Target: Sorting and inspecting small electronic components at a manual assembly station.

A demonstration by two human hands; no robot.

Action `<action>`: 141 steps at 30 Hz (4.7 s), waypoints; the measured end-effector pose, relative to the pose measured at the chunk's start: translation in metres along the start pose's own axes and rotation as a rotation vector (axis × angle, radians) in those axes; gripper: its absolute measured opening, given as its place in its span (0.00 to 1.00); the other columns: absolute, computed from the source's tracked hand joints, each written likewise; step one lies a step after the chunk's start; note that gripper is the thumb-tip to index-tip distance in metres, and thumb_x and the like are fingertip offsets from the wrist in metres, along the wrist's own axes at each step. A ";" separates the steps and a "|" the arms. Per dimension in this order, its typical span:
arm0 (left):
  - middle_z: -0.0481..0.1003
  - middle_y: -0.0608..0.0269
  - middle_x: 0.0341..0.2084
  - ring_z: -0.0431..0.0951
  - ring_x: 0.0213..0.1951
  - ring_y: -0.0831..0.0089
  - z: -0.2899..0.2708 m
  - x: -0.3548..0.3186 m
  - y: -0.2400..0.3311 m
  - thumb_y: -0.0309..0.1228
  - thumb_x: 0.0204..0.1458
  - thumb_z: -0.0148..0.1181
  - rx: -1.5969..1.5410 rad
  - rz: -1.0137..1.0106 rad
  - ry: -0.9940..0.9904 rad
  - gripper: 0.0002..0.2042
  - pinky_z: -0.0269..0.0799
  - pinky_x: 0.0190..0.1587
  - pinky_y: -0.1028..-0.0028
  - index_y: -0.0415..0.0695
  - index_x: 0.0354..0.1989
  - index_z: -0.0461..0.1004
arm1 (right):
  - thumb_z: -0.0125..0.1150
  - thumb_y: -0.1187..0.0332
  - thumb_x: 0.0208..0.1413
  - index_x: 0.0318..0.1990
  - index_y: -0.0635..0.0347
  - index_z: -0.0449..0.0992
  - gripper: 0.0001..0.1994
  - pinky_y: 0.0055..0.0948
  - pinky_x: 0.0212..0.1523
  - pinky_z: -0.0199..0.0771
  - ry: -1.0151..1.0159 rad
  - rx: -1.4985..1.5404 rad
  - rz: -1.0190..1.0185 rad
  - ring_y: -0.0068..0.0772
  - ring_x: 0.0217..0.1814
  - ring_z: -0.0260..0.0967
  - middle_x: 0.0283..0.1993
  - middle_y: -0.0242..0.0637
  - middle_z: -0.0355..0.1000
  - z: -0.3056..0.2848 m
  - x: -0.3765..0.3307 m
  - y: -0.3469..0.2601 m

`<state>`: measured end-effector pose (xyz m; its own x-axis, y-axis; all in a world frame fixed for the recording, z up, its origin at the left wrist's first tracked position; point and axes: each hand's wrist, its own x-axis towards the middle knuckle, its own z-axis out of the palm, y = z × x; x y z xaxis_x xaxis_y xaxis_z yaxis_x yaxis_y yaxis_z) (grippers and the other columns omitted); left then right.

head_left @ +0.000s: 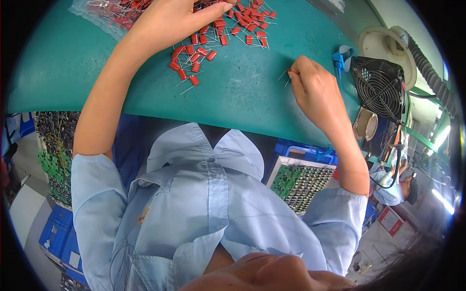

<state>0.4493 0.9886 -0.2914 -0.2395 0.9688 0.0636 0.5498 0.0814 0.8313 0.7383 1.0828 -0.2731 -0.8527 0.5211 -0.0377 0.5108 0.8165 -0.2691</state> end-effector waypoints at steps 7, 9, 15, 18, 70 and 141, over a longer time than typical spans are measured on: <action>0.81 0.58 0.44 0.78 0.49 0.61 -0.001 -0.003 0.007 0.27 0.58 0.63 0.021 -0.097 -0.029 0.07 0.73 0.55 0.66 0.40 0.41 0.82 | 0.61 0.76 0.61 0.35 0.64 0.70 0.05 0.43 0.34 0.73 0.151 -0.151 -0.058 0.50 0.30 0.72 0.32 0.46 0.75 0.021 -0.011 -0.006; 0.81 0.58 0.45 0.78 0.49 0.61 -0.002 -0.003 0.006 0.28 0.58 0.63 0.017 -0.086 -0.024 0.07 0.73 0.56 0.66 0.40 0.41 0.82 | 0.61 0.76 0.60 0.35 0.64 0.70 0.05 0.44 0.35 0.73 0.169 -0.176 -0.061 0.50 0.30 0.72 0.32 0.46 0.75 0.021 -0.011 -0.009; 0.81 0.58 0.45 0.78 0.49 0.60 -0.011 -0.003 -0.002 0.28 0.59 0.62 -0.069 0.040 -0.016 0.07 0.73 0.57 0.65 0.39 0.42 0.82 | 0.63 0.74 0.59 0.36 0.62 0.78 0.02 0.30 0.29 0.68 0.108 0.070 -0.065 0.31 0.25 0.67 0.29 0.37 0.76 -0.007 0.010 0.008; 0.80 0.58 0.45 0.77 0.50 0.60 -0.005 0.001 -0.007 0.28 0.59 0.61 -0.047 0.247 0.026 0.08 0.72 0.58 0.65 0.39 0.42 0.82 | 0.65 0.67 0.59 0.38 0.62 0.83 0.07 0.24 0.28 0.66 0.248 0.275 0.090 0.22 0.26 0.69 0.28 0.31 0.79 -0.047 0.059 0.048; 0.80 0.58 0.44 0.78 0.49 0.61 -0.002 0.010 -0.028 0.30 0.60 0.61 0.069 0.365 0.061 0.08 0.72 0.59 0.65 0.39 0.42 0.81 | 0.66 0.75 0.61 0.37 0.67 0.83 0.03 0.18 0.33 0.66 -0.008 0.972 0.421 0.18 0.29 0.65 0.30 0.31 0.76 -0.009 -0.014 0.015; 0.80 0.61 0.43 0.77 0.47 0.62 -0.001 0.006 -0.033 0.30 0.60 0.62 0.089 0.381 0.168 0.06 0.72 0.55 0.67 0.41 0.39 0.81 | 0.63 0.75 0.63 0.41 0.65 0.81 0.04 0.23 0.35 0.73 -0.004 0.940 0.275 0.22 0.30 0.69 0.32 0.32 0.76 -0.015 0.030 0.023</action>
<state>0.4289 0.9912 -0.3177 -0.1290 0.8822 0.4528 0.6894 -0.2485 0.6805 0.7264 1.1215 -0.2656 -0.7184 0.6610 -0.2166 0.3979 0.1351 -0.9074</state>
